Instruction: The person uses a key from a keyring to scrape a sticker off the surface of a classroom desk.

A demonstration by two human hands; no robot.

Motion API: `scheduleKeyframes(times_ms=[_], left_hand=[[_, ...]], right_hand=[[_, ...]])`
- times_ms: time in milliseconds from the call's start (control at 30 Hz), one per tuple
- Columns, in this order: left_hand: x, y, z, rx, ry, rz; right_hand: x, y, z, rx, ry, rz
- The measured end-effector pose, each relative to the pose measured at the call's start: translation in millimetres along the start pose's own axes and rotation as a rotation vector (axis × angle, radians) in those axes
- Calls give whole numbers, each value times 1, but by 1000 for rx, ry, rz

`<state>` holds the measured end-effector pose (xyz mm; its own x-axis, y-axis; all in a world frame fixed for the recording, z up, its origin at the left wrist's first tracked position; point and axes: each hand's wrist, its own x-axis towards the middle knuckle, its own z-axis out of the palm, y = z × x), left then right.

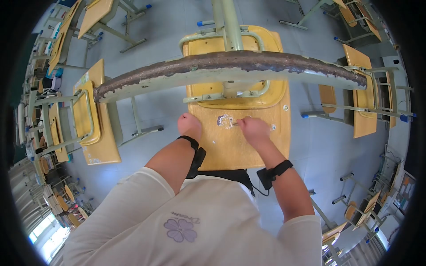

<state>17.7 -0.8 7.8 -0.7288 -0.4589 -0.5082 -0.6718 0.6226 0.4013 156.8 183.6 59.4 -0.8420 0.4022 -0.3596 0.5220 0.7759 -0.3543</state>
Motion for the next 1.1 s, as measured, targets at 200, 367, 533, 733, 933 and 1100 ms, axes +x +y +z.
scheduleKeyframes(times_ms=[200,367,533,733,933,1100], left_hand=[[-2,1,-4,16,-24,9],[-9,5,-15,-10,-43,-15],[-4,4,-7,-55,-38,-20],[-3,4,-8,12,-56,-19],[4,1,-8,18,-57,22],[2,-2,-3,20,-26,29]], right_hand=[[-2,-4,13,52,10,14],[5,9,18,109,-17,32],[0,-2,19,204,-78,-42],[1,-3,22,131,41,25],[11,3,24,222,135,91],[18,14,2,191,109,184]])
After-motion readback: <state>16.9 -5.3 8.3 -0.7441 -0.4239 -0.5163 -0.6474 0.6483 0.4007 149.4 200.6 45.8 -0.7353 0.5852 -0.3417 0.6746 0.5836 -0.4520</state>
